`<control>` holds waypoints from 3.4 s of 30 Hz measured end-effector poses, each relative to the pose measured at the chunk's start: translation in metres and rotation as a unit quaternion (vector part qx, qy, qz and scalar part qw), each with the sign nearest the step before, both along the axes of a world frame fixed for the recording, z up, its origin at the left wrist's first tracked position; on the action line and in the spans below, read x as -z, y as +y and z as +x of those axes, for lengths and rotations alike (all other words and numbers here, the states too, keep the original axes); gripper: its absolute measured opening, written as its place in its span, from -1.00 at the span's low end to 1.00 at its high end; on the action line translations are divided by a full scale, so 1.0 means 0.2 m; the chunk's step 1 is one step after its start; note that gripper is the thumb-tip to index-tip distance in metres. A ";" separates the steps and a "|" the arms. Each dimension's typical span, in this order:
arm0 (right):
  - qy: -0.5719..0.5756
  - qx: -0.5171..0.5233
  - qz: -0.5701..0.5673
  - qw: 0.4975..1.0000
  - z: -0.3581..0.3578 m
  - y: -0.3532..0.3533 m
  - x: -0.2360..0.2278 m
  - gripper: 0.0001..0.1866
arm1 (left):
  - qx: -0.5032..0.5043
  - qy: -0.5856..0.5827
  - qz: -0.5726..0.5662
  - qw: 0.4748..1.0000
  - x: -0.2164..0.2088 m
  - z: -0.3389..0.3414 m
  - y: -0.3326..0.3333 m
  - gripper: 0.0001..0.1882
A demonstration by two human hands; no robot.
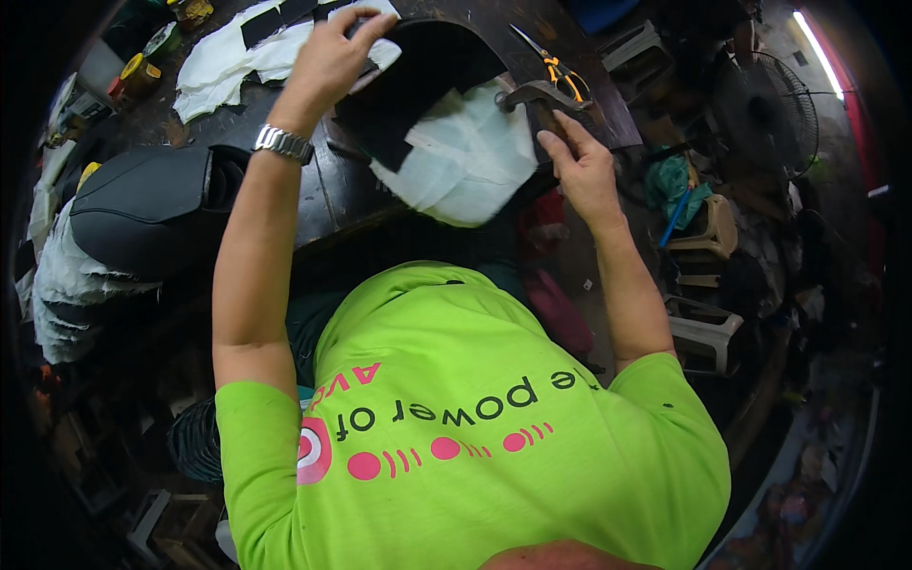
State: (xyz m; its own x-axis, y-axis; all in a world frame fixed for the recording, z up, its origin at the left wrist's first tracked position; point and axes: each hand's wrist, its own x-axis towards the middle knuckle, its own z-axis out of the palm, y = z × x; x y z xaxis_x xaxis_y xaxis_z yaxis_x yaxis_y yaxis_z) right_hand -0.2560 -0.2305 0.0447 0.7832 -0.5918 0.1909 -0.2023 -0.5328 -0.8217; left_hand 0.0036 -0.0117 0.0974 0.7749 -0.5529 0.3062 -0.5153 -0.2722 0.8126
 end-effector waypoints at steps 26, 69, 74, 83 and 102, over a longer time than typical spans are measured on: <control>-0.202 -0.297 -0.311 0.880 0.14 0.69 -0.08 -0.54 | -0.078 -0.113 -0.146 0.980 0.56 -0.67 0.53 -0.69; -0.141 -0.485 -0.125 0.854 0.95 1.07 0.28 0.15 | -0.368 -0.198 -0.274 0.866 0.09 -0.37 1.56 -0.47; -0.183 -0.449 -0.120 0.866 0.94 1.09 0.34 0.20 | -0.389 0.002 -0.610 0.691 0.57 -0.68 1.67 -0.53; -0.181 -0.404 -0.103 0.891 0.91 1.10 0.36 0.25 | -0.210 0.283 0.257 0.900 1.63 -1.10 1.33 -0.50; -0.188 -0.351 -0.107 0.911 0.80 1.11 0.42 0.15 | -0.215 -0.044 0.359 0.907 1.75 -1.16 1.40 -0.59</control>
